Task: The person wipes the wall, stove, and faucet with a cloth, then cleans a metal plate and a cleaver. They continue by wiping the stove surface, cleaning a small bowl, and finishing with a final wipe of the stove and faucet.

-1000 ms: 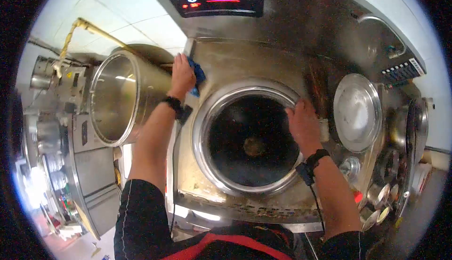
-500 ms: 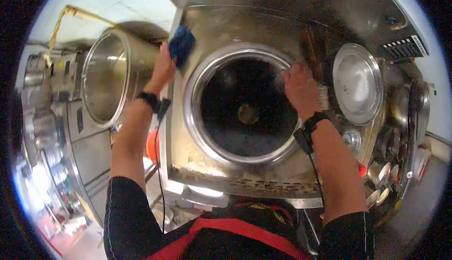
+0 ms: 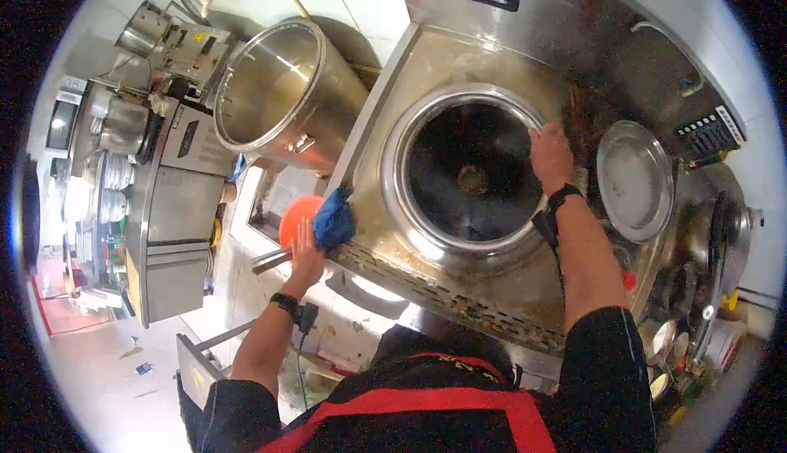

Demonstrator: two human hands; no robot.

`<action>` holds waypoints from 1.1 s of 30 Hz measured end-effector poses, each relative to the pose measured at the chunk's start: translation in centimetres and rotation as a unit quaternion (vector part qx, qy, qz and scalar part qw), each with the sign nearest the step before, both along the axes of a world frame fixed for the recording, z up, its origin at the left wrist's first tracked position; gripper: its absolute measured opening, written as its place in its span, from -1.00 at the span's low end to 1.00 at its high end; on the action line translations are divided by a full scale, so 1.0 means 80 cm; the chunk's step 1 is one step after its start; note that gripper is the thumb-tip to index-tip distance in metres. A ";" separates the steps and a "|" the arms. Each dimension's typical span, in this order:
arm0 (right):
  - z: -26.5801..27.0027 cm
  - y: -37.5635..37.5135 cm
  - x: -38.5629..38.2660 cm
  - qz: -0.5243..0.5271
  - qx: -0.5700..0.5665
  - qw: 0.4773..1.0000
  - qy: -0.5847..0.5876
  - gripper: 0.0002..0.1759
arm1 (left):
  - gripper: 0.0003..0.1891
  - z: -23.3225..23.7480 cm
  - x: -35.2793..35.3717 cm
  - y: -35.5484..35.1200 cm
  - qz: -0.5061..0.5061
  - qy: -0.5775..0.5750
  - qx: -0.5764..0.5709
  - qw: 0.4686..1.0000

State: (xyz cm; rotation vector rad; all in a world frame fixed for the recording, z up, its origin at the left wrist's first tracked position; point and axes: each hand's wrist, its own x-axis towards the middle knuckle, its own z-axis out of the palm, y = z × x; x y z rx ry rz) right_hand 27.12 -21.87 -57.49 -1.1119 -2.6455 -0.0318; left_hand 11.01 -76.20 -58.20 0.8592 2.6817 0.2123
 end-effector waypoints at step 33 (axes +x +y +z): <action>0.023 -0.161 0.417 -0.358 -0.262 0.868 0.224 -0.63 | -0.62 0.024 0.228 0.353 -0.437 -0.360 0.127 0.815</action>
